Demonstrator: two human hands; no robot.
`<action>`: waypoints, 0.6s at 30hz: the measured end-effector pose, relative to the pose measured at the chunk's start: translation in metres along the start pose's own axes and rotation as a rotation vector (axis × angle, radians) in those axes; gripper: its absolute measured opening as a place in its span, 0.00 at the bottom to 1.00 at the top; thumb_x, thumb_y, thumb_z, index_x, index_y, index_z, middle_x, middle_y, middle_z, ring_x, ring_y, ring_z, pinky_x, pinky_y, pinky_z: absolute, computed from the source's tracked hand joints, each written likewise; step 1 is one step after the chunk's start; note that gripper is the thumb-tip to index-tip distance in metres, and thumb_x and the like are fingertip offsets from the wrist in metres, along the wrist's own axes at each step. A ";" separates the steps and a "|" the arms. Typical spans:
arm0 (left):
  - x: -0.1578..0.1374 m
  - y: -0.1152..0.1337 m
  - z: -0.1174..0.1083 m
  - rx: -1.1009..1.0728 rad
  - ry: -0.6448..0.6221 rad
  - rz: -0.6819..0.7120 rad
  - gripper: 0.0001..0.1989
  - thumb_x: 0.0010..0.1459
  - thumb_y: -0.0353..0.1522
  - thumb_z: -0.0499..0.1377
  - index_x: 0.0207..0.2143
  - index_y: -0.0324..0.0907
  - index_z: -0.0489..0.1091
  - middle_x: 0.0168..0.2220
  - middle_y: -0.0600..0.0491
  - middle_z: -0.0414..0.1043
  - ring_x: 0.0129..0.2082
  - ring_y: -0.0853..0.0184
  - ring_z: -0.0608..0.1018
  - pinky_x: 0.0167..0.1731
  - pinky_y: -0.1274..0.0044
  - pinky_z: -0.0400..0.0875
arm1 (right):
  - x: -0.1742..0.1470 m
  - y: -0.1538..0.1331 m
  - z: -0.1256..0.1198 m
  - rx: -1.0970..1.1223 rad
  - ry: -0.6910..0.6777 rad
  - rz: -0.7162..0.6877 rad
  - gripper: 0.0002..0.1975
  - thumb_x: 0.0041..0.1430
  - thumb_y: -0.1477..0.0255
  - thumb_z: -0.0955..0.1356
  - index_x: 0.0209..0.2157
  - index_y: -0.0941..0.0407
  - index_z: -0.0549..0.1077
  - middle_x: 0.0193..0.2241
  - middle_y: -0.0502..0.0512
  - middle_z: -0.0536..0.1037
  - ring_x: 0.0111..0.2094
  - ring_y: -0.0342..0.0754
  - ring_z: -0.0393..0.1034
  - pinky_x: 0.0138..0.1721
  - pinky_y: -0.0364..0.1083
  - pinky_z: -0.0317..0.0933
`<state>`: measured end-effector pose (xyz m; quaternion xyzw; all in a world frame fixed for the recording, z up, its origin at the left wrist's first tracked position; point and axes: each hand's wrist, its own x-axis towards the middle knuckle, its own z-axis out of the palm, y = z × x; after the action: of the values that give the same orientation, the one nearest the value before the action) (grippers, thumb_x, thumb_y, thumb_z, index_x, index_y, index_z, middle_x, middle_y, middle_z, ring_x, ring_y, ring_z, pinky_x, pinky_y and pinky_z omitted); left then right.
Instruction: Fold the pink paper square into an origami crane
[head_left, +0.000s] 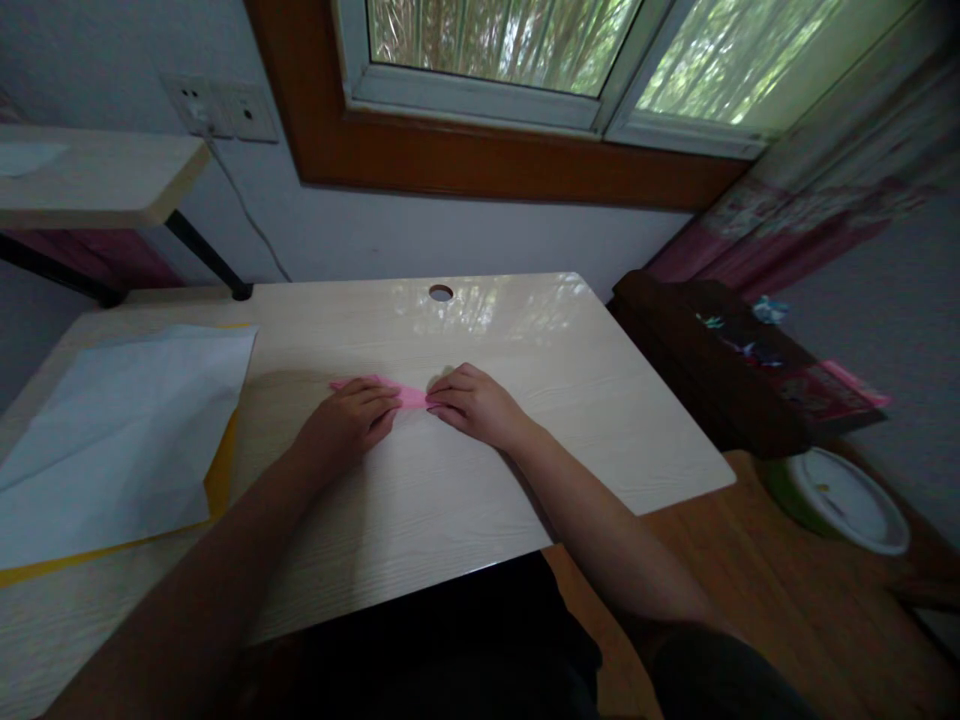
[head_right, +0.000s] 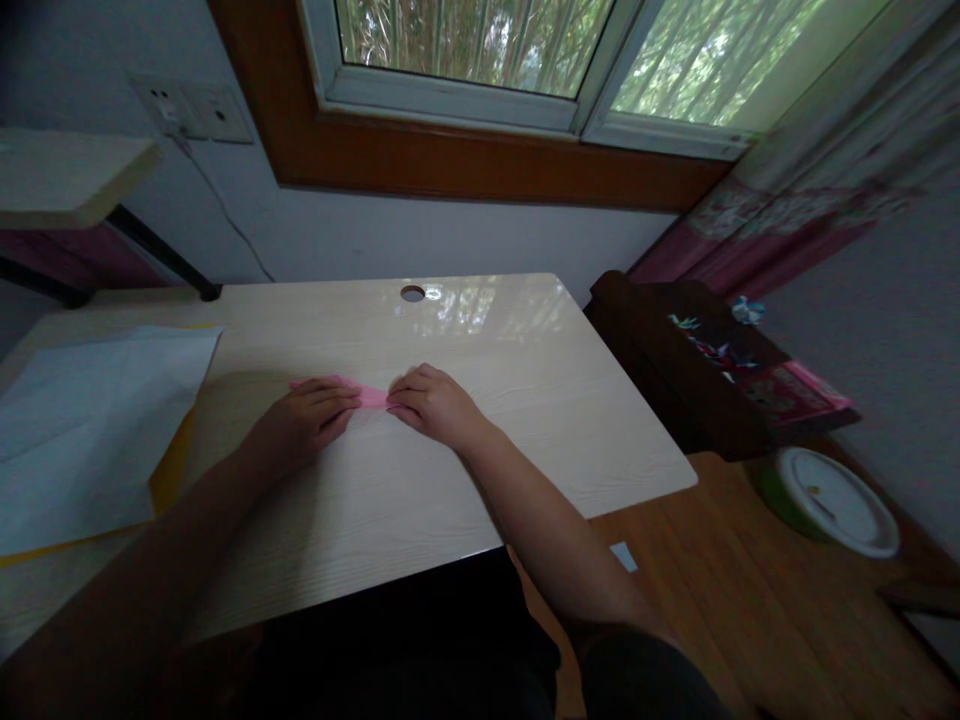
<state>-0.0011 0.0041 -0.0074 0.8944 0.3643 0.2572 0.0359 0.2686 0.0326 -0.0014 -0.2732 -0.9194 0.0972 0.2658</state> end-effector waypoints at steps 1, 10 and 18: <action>0.000 0.000 0.000 0.001 0.005 -0.001 0.12 0.66 0.30 0.57 0.49 0.42 0.77 0.50 0.46 0.80 0.53 0.57 0.78 0.56 0.60 0.73 | 0.001 -0.001 0.000 -0.002 0.002 0.000 0.10 0.68 0.68 0.68 0.44 0.54 0.81 0.42 0.58 0.82 0.45 0.52 0.73 0.50 0.54 0.67; -0.003 -0.001 0.004 0.012 0.010 0.007 0.11 0.66 0.32 0.58 0.48 0.44 0.78 0.48 0.48 0.81 0.50 0.58 0.79 0.55 0.61 0.74 | 0.001 0.001 -0.001 -0.005 0.023 0.024 0.10 0.69 0.70 0.67 0.40 0.54 0.82 0.41 0.56 0.82 0.43 0.51 0.72 0.48 0.53 0.66; -0.002 0.000 0.003 -0.023 0.004 -0.028 0.12 0.68 0.31 0.57 0.48 0.42 0.78 0.46 0.49 0.82 0.48 0.59 0.79 0.54 0.63 0.75 | 0.000 0.004 -0.001 0.017 0.031 0.042 0.10 0.69 0.69 0.67 0.39 0.54 0.81 0.40 0.57 0.82 0.43 0.51 0.72 0.48 0.52 0.66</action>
<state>-0.0012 0.0030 -0.0106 0.8883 0.3736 0.2624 0.0490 0.2709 0.0359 -0.0024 -0.2918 -0.9083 0.1064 0.2802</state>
